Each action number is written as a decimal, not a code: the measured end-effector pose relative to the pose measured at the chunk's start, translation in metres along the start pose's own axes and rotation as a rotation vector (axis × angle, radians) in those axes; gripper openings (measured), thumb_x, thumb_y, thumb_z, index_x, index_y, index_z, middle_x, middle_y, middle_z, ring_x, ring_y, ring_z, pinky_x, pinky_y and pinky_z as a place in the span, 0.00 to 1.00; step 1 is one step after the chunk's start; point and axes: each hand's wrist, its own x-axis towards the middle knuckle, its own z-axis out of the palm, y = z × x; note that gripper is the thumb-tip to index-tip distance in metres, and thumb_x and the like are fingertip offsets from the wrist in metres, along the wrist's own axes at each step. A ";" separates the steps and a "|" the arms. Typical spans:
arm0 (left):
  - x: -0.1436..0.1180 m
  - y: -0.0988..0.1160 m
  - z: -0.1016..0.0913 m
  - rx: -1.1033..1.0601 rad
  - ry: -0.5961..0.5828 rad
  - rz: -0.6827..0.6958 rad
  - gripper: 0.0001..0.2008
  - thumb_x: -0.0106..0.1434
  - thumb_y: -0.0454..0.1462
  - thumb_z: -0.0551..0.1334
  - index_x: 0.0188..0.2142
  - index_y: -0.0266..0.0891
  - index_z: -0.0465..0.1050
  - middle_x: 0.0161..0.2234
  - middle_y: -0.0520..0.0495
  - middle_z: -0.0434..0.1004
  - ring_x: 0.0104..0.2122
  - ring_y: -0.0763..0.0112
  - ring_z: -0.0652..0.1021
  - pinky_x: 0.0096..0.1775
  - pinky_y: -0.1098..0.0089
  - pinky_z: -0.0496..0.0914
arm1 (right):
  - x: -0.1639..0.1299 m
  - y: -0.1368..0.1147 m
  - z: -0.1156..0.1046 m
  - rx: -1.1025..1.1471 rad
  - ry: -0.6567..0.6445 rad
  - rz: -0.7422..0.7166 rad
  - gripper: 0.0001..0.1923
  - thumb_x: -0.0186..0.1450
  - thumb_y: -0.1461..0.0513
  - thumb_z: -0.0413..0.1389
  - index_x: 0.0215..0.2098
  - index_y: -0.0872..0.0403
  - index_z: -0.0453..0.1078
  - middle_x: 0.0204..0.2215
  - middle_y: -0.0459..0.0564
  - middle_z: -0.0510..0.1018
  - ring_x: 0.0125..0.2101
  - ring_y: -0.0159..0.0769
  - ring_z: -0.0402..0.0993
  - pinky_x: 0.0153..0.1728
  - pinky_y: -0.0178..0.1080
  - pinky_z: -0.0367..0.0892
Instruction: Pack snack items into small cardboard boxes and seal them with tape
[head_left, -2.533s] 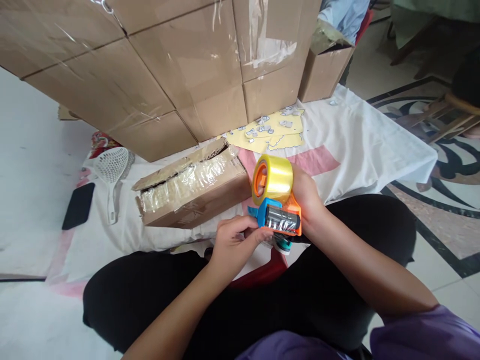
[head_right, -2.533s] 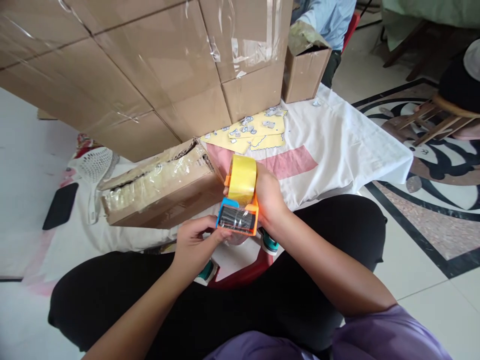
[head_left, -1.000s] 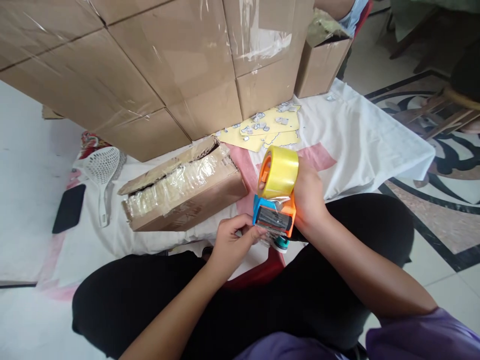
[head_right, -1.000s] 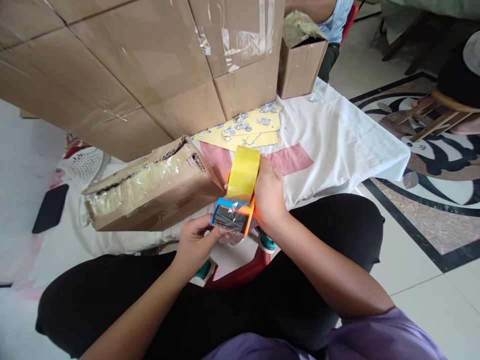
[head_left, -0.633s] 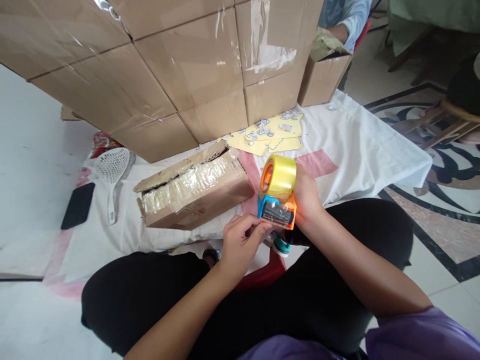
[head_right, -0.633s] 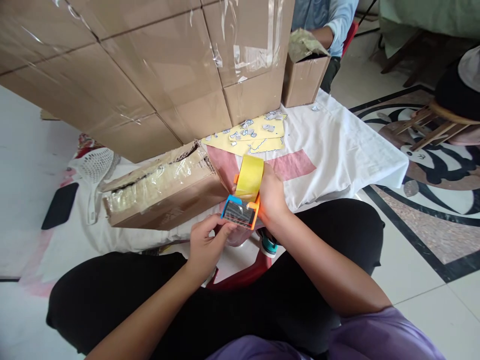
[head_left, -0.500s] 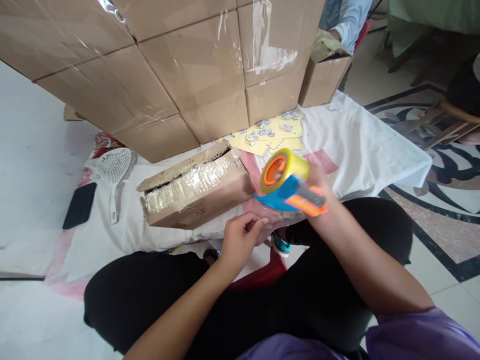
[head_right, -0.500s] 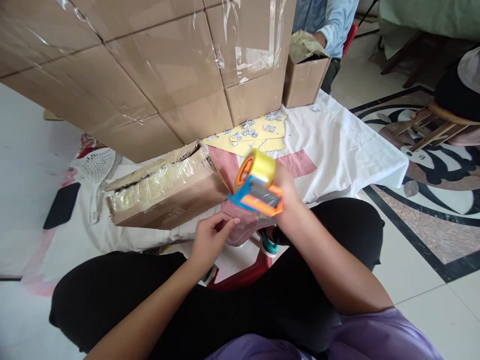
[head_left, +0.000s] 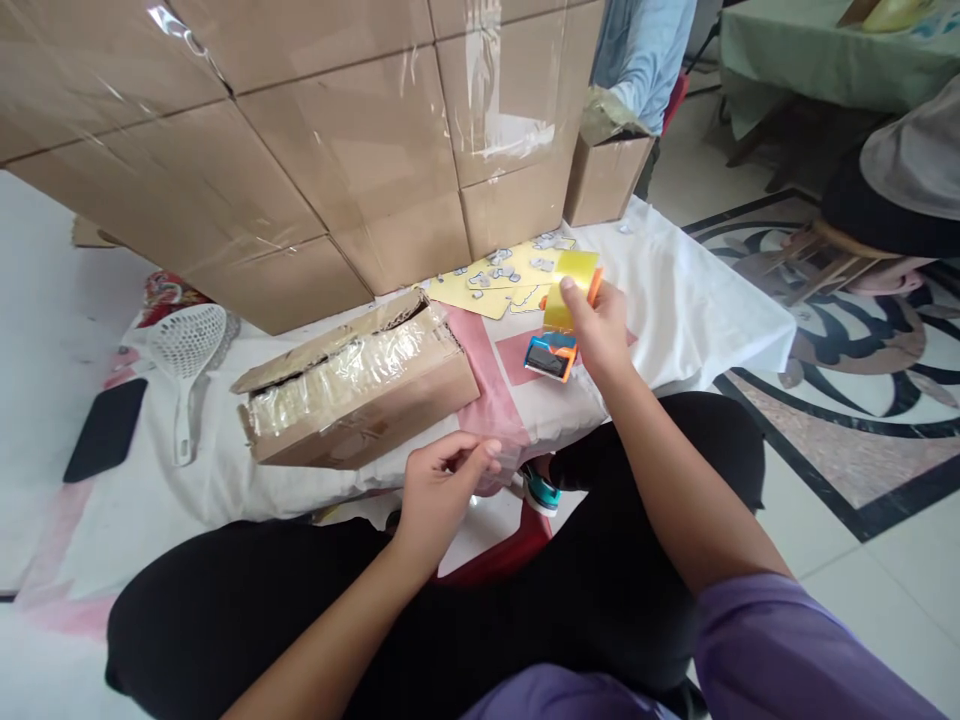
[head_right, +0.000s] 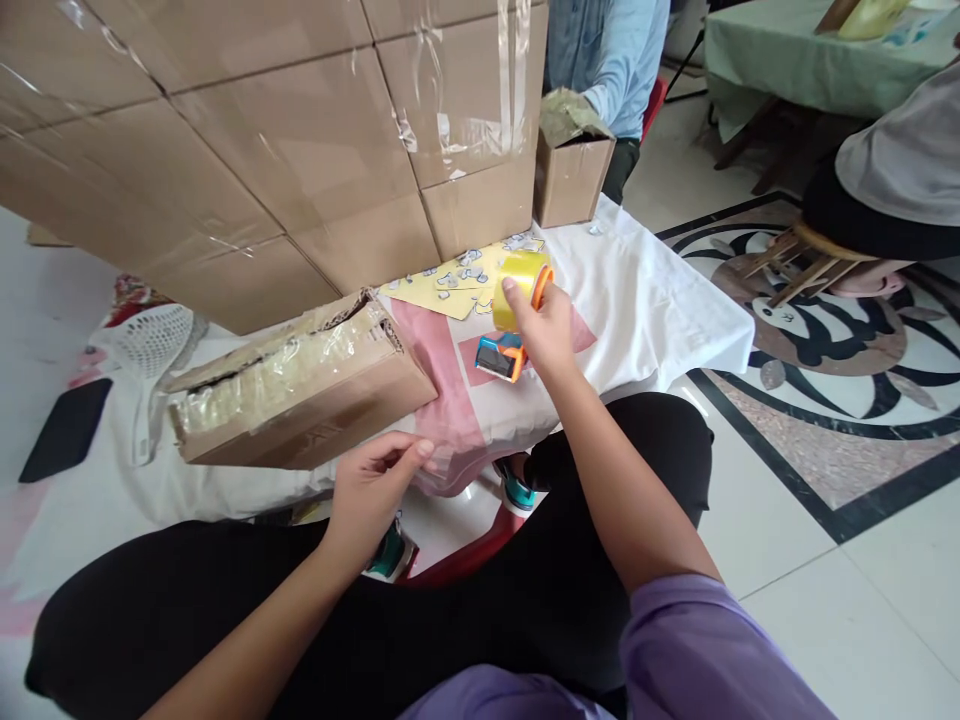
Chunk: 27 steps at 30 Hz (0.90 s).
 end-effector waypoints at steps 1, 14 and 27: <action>0.000 0.001 -0.003 0.007 0.009 0.004 0.12 0.62 0.45 0.68 0.28 0.39 0.81 0.23 0.51 0.80 0.24 0.73 0.77 0.27 0.76 0.72 | 0.001 0.001 0.003 -0.010 -0.023 -0.007 0.27 0.62 0.38 0.58 0.40 0.53 0.73 0.30 0.50 0.79 0.36 0.41 0.80 0.33 0.41 0.78; 0.001 0.017 -0.036 -0.043 0.176 0.128 0.14 0.61 0.44 0.70 0.42 0.39 0.84 0.37 0.45 0.86 0.40 0.62 0.84 0.46 0.65 0.78 | 0.008 0.030 0.038 -0.097 0.038 0.054 0.27 0.60 0.47 0.63 0.49 0.54 0.67 0.41 0.53 0.79 0.42 0.42 0.77 0.43 0.44 0.73; 0.000 0.023 -0.056 0.205 0.309 0.260 0.08 0.65 0.42 0.66 0.41 0.47 0.84 0.36 0.52 0.86 0.33 0.68 0.82 0.36 0.71 0.74 | -0.084 -0.087 0.054 -0.310 -0.505 -0.800 0.28 0.64 0.61 0.64 0.61 0.44 0.67 0.42 0.52 0.74 0.41 0.44 0.70 0.41 0.49 0.68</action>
